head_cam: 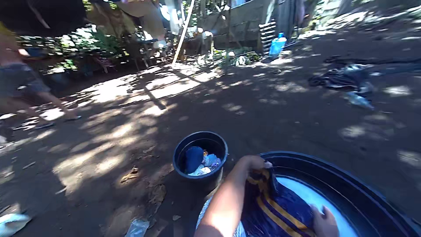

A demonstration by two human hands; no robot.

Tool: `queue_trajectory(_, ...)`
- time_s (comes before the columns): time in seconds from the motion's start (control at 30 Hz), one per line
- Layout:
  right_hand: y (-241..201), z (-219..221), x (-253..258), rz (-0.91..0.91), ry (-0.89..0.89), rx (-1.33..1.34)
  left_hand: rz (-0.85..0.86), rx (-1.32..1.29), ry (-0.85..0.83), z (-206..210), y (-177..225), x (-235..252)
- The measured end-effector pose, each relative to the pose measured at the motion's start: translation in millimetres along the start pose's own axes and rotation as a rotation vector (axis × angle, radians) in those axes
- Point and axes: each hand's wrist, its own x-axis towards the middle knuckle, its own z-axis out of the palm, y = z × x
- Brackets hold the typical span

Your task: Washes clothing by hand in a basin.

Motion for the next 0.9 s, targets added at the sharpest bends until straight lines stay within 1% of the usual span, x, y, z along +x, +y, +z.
queue_trajectory(0.03, -14.9, 6.5, 0.9, -0.109, -0.071, 0.136, 0.051, -0.129, -0.006, 2.1, 4.3, 0.4)
queue_trajectory(0.07, -30.1, 11.2, -1.8, -0.192, -0.152, 0.206, 0.101, -0.263, -0.009, 5.7, 10.1, 1.0)
queue_trajectory(0.1, -43.6, 15.0, -5.3, -0.24, -0.226, 0.221, 0.153, -0.393, -0.01, 9.5, 17.9, 0.6)
queue_trajectory(0.13, -55.2, 17.9, -9.5, -0.241, -0.287, 0.221, 0.207, -0.511, -0.017, 12.5, 27.2, -3.1)
queue_trajectory(0.2, -65.8, 18.4, -17.2, -0.176, -0.375, 0.148, 0.325, -0.71, -0.052, 17.4, 42.9, -18.0)
queue_trajectory(0.23, -68.8, 14.3, -19.9, -0.134, -0.371, 0.123, 0.398, -0.782, -0.088, 17.6, 46.9, -26.2)
queue_trajectory(0.27, -71.1, 8.4, -21.8, -0.09, -0.313, 0.123, 0.49, -0.839, -0.142, 17.2, 46.4, -32.7)
queue_trajectory(0.3, -73.8, 0.3, -23.4, -0.057, -0.227, 0.196, 0.593, -0.893, -0.214, 16.2, 41.7, -36.4)
queue_trajectory(0.33, -79.0, -9.7, -25.0, -0.033, -0.123, 0.369, 0.685, -0.98, -0.285, 15.1, 34.6, -36.9)
queue_trajectory(0.37, -87.9, -20.2, -25.2, -0.021, -0.017, 0.621, 0.747, -1.088, -0.337, 14.4, 27.9, -36.1)
queue_trajectory(0.4, -99.4, -29.8, -24.3, -0.028, 0.064, 0.889, 0.766, -1.217, -0.326, 16.8, 22.6, -34.7)
queue_trajectory(0.43, -115.3, -38.3, -25.6, -0.051, 0.124, 1.114, 0.725, -1.367, -0.229, 24.8, 20.9, -33.6)
queue_trajectory(0.47, -131.8, -44.5, -29.9, -0.096, 0.129, 1.279, 0.61, -1.497, -0.071, 36.0, 25.8, -31.9)
queue_trajectory(0.5, -146.8, -46.2, -39.1, -0.159, 0.086, 1.352, 0.455, -1.558, 0.077, 49.4, 34.7, -28.8)
queue_trajectory(0.53, -159.9, -43.0, -53.7, -0.249, 0.0, 1.323, 0.332, -1.529, 0.153, 65.8, 42.2, -25.4)
queue_trajectory(0.57, -171.0, -35.4, -71.1, -0.361, -0.104, 1.227, 0.261, -1.461, 0.176, 83.6, 49.2, -25.4)
queue_trajectory(0.6, -182.5, -24.7, -91.1, -0.471, -0.186, 1.119, 0.206, -1.367, 0.217, 99.2, 62.0, -35.5)
queue_trajectory(0.63, -192.5, -11.6, -112.9, -0.568, -0.228, 0.992, 0.152, -1.224, 0.302, 110.6, 78.9, -57.8)
queue_trajectory(0.67, -197.6, 3.9, -133.0, -0.676, -0.199, 0.849, 0.152, -1.058, 0.301, 113.6, 89.4, -87.3)
queue_trajectory(0.7, -196.9, 20.0, -147.3, -0.783, -0.119, 0.72, 0.19, -0.884, 0.346, 117.2, 90.3, -98.8)
queue_trajectory(0.73, -190.5, 34.7, -150.9, -0.9, 0.0, 0.614, 0.249, -0.725, 0.378, 120.3, 83.0, -98.8)
queue_trajectory(0.77, -182.3, 44.8, -143.8, -1.003, 0.133, 0.537, 0.37, -0.682, 0.4, 125.8, 67.2, -87.7)
queue_trajectory(0.8, -176.2, 48.5, -131.5, -1.045, 0.268, 0.475, 0.567, -0.754, 0.393, 134.7, 44.3, -62.8)
queue_trajectory(0.83, -172.9, 45.4, -117.8, -1.019, 0.403, 0.388, 0.822, -0.85, 0.381, 147.3, 20.8, -26.5)
queue_trajectory(0.87, -168.0, 37.8, -102.4, -0.944, 0.506, 0.289, 0.595, -1.001, 0.307, 149.8, 31.6, -31.2)
queue_trajectory(0.9, -163.4, 27.0, -89.3, -0.825, 0.549, 0.212, 0.297, -1.09, 0.304, 149.6, 51.4, -34.7)
